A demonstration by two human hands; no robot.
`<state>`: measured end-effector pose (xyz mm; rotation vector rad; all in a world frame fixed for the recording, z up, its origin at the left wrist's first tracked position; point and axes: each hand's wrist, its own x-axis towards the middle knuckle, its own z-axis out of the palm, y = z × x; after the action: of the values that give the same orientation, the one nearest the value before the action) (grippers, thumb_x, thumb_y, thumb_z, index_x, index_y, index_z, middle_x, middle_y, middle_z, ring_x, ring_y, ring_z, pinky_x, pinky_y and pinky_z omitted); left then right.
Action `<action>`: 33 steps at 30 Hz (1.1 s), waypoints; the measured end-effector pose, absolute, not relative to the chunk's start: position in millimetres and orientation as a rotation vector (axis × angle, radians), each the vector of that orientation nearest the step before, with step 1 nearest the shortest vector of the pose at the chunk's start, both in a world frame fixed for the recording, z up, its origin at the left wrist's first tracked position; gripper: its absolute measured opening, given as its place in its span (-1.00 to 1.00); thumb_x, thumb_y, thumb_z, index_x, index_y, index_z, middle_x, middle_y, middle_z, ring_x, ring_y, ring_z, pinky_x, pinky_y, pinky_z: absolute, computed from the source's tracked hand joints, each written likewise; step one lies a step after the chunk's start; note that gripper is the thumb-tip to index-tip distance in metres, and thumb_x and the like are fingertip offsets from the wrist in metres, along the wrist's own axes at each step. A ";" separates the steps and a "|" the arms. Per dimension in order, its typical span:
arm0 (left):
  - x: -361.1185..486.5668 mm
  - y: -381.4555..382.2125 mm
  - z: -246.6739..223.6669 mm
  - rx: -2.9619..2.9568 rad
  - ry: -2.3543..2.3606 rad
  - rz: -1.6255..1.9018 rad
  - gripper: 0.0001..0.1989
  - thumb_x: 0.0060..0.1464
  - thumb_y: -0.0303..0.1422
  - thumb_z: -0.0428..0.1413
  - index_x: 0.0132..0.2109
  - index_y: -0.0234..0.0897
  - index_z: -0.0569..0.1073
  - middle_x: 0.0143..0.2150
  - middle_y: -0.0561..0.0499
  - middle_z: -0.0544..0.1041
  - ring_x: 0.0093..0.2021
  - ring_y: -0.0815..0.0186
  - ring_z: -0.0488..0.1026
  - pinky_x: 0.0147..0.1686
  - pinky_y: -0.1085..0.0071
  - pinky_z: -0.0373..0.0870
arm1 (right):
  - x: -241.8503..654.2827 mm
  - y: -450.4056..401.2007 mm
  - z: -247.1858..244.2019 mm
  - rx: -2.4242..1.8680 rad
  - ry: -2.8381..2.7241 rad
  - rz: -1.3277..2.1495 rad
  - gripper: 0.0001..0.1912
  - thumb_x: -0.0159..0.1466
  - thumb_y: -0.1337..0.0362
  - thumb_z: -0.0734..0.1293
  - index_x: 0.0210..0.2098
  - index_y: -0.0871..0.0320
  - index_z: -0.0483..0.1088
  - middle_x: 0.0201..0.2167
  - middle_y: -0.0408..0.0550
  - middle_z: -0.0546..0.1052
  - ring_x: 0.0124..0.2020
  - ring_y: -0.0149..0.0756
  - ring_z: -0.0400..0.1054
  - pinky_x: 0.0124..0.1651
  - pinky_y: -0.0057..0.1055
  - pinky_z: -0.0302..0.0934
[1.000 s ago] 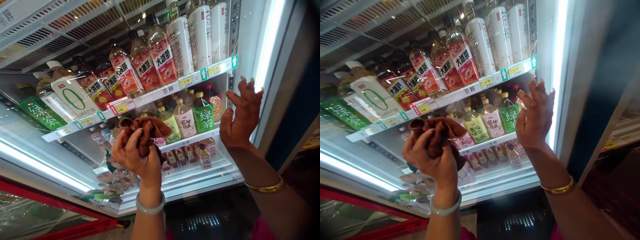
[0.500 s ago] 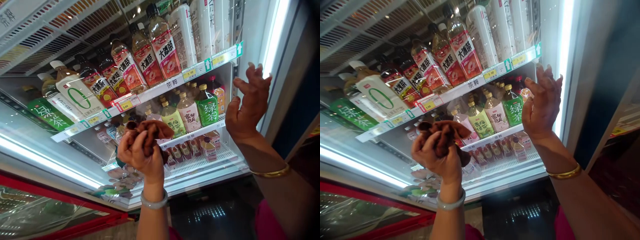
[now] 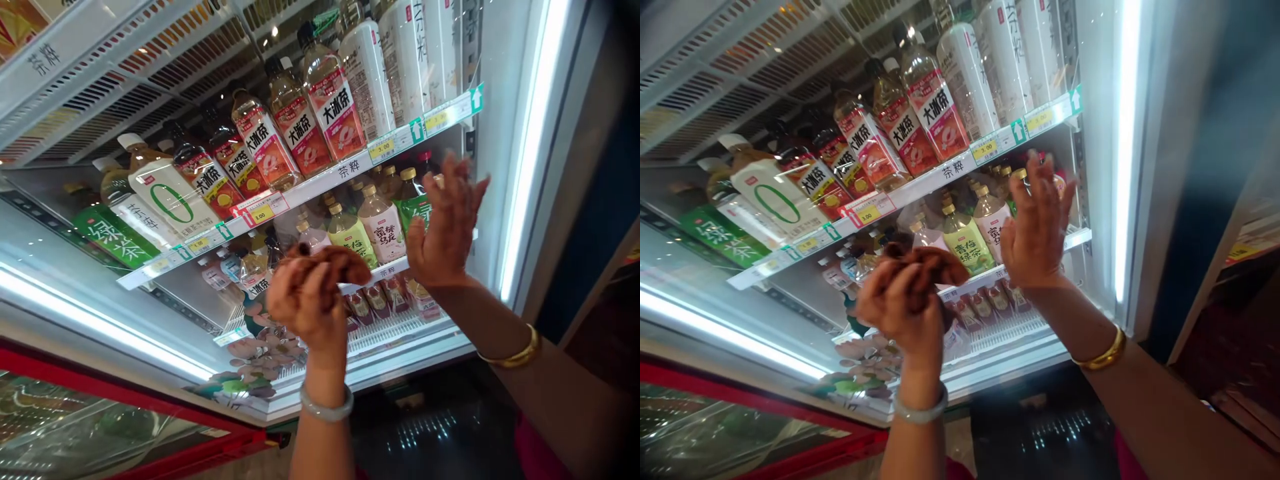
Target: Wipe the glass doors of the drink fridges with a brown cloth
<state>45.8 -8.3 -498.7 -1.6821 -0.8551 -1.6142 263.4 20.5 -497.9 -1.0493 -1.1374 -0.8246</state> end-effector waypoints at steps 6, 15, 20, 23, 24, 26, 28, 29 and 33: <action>38.0 -8.1 -496.7 -1.564 -0.941 -1.619 -0.70 0.16 -0.48 0.24 0.02 -0.12 0.59 0.17 -0.12 0.47 0.25 0.01 0.39 0.27 -0.12 0.34 | 222.3 12.8 -499.4 -1.059 -1.240 -0.772 -0.24 0.43 0.30 0.15 0.54 -0.13 -0.17 0.55 -0.09 0.08 0.57 -0.09 -0.08 0.59 0.29 -0.35; 22.4 -14.3 -480.3 -1.608 -0.975 -1.643 -0.66 0.13 -0.51 0.22 0.02 -0.08 0.57 0.16 -0.09 0.50 0.26 0.07 0.42 0.30 0.00 0.34 | 187.2 12.2 -518.9 -1.034 -1.375 -0.818 -0.26 0.42 0.34 0.18 0.52 -0.17 -0.06 0.51 -0.19 0.16 0.55 -0.25 -0.04 0.62 0.13 -0.37; -4.6 -8.6 -472.0 -1.354 -1.090 -1.745 -0.65 0.04 -0.51 0.24 0.00 -0.17 0.57 0.12 -0.09 0.50 0.24 0.04 0.42 0.30 -0.02 0.29 | 190.4 14.3 -520.0 -1.046 -1.370 -0.807 -0.22 0.39 0.35 0.21 0.52 -0.20 -0.07 0.52 -0.22 0.13 0.54 -0.15 0.02 0.60 0.22 -0.35; 24.2 -13.0 -491.3 -1.539 -1.003 -1.638 -0.71 0.08 -0.50 0.25 -0.04 -0.13 0.58 0.12 -0.09 0.52 0.21 0.06 0.44 0.28 -0.01 0.31 | 190.3 16.0 -520.3 -0.996 -1.356 -0.845 -0.24 0.39 0.34 0.22 0.52 -0.14 -0.03 0.54 -0.21 0.05 0.55 -0.17 -0.02 0.62 0.18 -0.34; 36.2 -15.5 -497.6 -1.638 -0.960 -1.607 -0.74 0.11 -0.50 0.24 -0.06 -0.11 0.59 0.10 -0.08 0.54 0.22 0.07 0.43 0.28 0.01 0.33 | 190.1 16.3 -520.4 -0.980 -1.355 -0.850 -0.25 0.40 0.32 0.22 0.52 -0.14 -0.02 0.55 -0.21 0.05 0.55 -0.17 -0.02 0.62 0.17 -0.32; 53.6 -19.9 -505.2 -1.836 -0.864 -1.539 -0.80 0.17 -0.47 0.23 -0.08 -0.10 0.60 0.08 -0.07 0.56 0.23 0.10 0.41 0.26 0.07 0.38 | 189.7 16.3 -520.5 -0.981 -1.347 -0.838 -0.28 0.43 0.26 0.21 0.51 -0.19 -0.03 0.54 -0.23 0.07 0.55 -0.16 -0.01 0.62 0.15 -0.28; 54.5 -21.1 -503.7 -1.913 -0.801 -1.499 -0.80 0.19 -0.46 0.24 -0.08 -0.09 0.61 0.08 -0.08 0.56 0.24 0.11 0.40 0.26 0.09 0.39 | 189.6 15.7 -520.5 -1.011 -1.335 -0.810 -0.31 0.45 0.23 0.19 0.51 -0.27 -0.04 0.53 -0.25 0.12 0.54 -0.15 0.02 0.62 0.14 -0.25; 48.1 -20.1 -500.1 -1.890 -0.802 -1.505 -0.78 0.18 -0.48 0.24 -0.07 -0.09 0.61 0.09 -0.08 0.56 0.23 0.11 0.41 0.27 0.09 0.38 | 189.6 15.3 -520.5 -1.025 -1.334 -0.796 -0.31 0.45 0.25 0.18 0.50 -0.28 -0.03 0.52 -0.25 0.15 0.54 -0.14 0.03 0.62 0.14 -0.25; 3.6 -10.7 -481.8 -1.526 -1.008 -1.667 -0.69 0.11 -0.51 0.25 0.00 -0.12 0.59 0.13 -0.08 0.52 0.22 0.12 0.43 0.30 0.02 0.32 | 189.8 14.3 -520.6 -1.010 -1.360 -0.800 -0.29 0.41 0.33 0.18 0.49 -0.20 0.01 0.51 -0.18 0.19 0.54 -0.10 0.01 0.60 0.21 -0.25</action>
<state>3.6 -10.7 -481.8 -1.5261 -1.0081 -1.6668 189.8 14.3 -520.6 -1.0099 -1.3604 -0.8000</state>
